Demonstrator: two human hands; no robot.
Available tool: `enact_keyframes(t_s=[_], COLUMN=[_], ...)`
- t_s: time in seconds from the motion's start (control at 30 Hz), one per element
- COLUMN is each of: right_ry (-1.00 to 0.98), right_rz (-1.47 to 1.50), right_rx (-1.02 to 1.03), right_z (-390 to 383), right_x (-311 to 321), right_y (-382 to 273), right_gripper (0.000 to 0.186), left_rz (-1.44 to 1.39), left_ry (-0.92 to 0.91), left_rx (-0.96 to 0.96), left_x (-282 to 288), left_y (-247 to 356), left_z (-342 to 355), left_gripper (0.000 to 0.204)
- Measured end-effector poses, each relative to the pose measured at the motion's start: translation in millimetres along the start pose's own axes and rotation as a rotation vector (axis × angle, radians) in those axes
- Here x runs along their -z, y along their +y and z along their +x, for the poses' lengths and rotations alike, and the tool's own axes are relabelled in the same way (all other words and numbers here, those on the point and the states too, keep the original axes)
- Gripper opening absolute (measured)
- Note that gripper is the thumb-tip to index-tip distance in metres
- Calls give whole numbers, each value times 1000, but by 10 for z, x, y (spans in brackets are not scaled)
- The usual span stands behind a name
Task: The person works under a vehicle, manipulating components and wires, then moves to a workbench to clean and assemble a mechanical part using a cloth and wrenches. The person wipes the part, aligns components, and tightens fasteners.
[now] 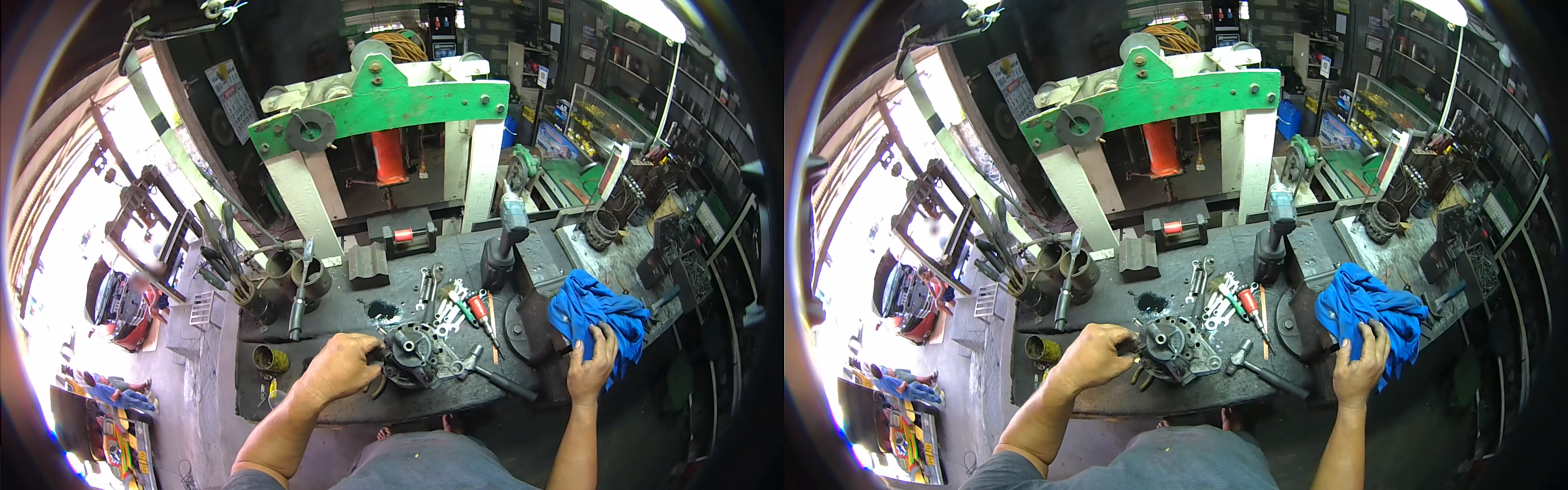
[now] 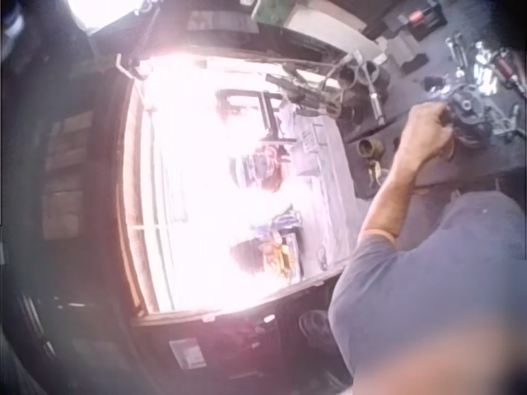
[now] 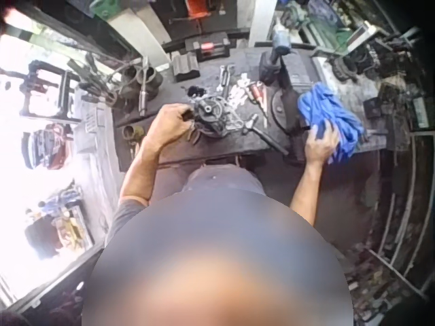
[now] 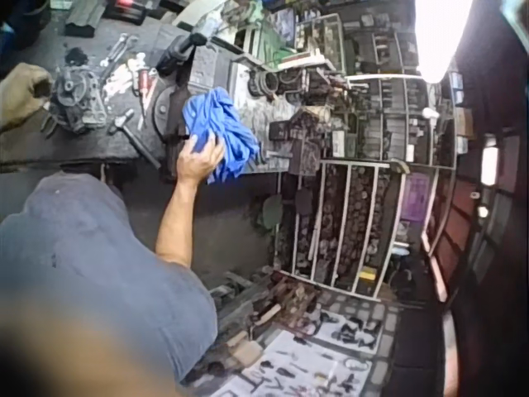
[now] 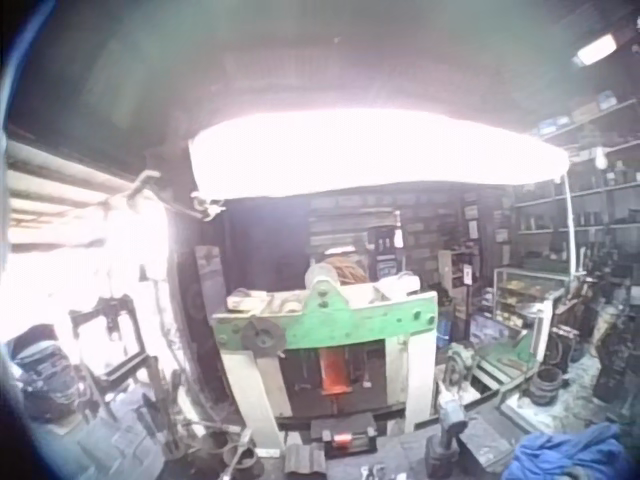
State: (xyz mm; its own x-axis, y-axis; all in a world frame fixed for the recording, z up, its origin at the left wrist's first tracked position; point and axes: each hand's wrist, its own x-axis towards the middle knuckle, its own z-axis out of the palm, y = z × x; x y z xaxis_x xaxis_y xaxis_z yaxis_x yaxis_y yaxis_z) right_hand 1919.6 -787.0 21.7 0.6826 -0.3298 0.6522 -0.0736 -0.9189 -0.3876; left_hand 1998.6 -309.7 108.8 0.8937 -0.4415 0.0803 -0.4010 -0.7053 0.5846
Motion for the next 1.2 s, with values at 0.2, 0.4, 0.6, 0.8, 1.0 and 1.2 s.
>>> enact_keyframes(t_s=[0.2, 0.4, 0.6, 0.8, 1.0, 1.2], right_ry=[10, -2, -12, -25, -18, -21], right_rz=[-11, 8, -1, -18, -31, -42], right_rx=[-7, -9, -16, -13, 10, 19], right_z=[-3, 3, -7, -38, -30, -40], right_x=[-10, -9, -27, -38, -38, -41], right_y=[3, 8, 31, 82, 85, 109], right_gripper=[41, 40, 41, 40, 39, 40], left_rz=[83, -28, 52, 274, 359, 424], left_ry=[34, 200, 256, 222, 203, 182], left_rx=[-35, 31, 0, -176, -294, -343], left_x=[-93, -266, -231, -212, -150, -140], left_y=[-5, -19, -61, -17, -101, -139], left_z=[43, -144, -111, -112, -98, -103], left_gripper=[22, 24, 21, 17, 16, 12])
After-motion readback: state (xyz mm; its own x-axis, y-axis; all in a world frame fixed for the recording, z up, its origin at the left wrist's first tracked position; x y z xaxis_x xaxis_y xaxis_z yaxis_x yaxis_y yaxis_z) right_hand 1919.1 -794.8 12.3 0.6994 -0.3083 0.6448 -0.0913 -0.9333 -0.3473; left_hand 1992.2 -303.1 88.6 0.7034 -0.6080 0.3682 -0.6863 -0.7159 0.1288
